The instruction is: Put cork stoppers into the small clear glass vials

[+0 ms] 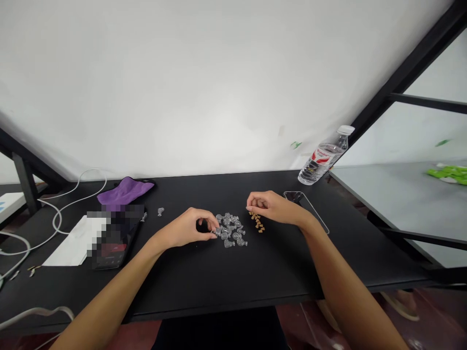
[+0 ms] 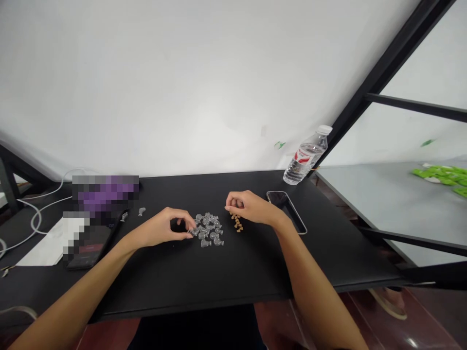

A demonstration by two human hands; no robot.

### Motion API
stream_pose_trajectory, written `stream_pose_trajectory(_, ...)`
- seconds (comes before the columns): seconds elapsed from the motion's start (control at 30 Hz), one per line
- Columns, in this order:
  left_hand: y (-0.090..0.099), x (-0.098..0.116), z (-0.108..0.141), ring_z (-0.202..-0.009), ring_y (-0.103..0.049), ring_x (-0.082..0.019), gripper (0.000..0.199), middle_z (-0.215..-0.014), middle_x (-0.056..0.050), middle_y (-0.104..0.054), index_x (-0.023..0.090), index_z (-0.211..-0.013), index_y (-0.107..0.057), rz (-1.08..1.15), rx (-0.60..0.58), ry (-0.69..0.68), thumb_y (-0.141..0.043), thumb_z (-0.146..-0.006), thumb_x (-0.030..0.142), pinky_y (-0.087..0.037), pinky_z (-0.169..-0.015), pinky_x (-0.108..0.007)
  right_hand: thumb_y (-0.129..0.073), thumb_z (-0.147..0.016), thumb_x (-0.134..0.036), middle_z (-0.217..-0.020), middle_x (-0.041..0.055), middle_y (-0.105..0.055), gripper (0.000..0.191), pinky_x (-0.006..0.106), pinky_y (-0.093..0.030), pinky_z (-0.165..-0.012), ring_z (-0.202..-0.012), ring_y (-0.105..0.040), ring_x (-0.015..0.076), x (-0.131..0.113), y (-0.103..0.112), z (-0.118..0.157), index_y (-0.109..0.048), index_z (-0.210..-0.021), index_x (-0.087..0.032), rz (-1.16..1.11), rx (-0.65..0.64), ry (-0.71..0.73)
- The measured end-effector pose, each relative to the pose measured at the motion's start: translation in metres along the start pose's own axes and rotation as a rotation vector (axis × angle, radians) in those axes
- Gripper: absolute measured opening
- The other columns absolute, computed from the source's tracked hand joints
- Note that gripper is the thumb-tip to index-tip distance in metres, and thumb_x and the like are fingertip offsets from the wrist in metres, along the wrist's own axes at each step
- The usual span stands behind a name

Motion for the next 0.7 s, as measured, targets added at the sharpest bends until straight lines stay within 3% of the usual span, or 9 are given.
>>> stream_pose_trajectory(0.2, -0.008, -0.004, 0.000, -0.082, -0.063, -0.018, 0.012, -0.092, -0.005, -0.072, 0.019, -0.089, -0.075, 0.008, -0.087, -0.031, -0.076, -0.086, 0.031, -0.049, -0.075, -0.029, -0.069, -0.087, -0.048, -0.066, -0.0014, -0.056, 0.033, 0.025, -0.037, -0.057, -0.060, -0.047, 0.0132, 0.015, 0.008, 0.006, -0.070, -0.094, -0.016, -0.048, -0.248, -0.075)
stream_pose_trajectory(0.4, -0.012, -0.007, -0.002, -0.077, -0.056, -0.016, 0.016, -0.091, -0.004, -0.064, 0.021, -0.097, -0.077, -0.036, -0.041, -0.024, -0.075, -0.088, 0.035, -0.047, -0.072, -0.028, -0.071, -0.086, -0.046, -0.063, -0.0037, -0.053, 0.031, 0.026, -0.038, -0.058, -0.057, -0.046, 0.0124, 0.016, 0.008, 0.007, -0.070, -0.095, -0.017, -0.066, -0.301, -0.075)
stream_pose_trajectory(0.57, 0.006, -0.007, 0.002, -0.075, -0.053, -0.016, 0.022, -0.086, -0.003, -0.059, 0.021, -0.097, -0.074, -0.055, -0.018, 0.015, -0.073, -0.088, 0.041, -0.044, -0.069, -0.027, -0.070, -0.086, -0.045, -0.064, -0.0021, -0.057, 0.030, 0.025, -0.038, -0.057, -0.058, -0.049, 0.0131, 0.017, 0.006, 0.006, -0.070, -0.096, -0.017, -0.084, -0.307, -0.102)
stream_pose_trajectory(0.7, 0.027, -0.013, 0.011, -0.078, -0.051, -0.016, 0.034, -0.088, -0.001, -0.057, 0.022, -0.097, -0.071, -0.071, -0.095, 0.128, -0.083, -0.075, 0.046, -0.043, -0.068, -0.026, -0.071, -0.085, -0.042, -0.064, -0.0016, -0.059, 0.027, 0.025, -0.039, -0.057, -0.058, -0.051, 0.0134, 0.018, 0.005, 0.006, -0.071, -0.096, -0.017, -0.082, -0.301, -0.099)
Point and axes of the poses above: each hand's wrist, its own z-axis away from the middle knuckle, its own y-axis out of the back of the hand, x = y × z, the point moved 2 cm from there along -z, towards the middle knuckle
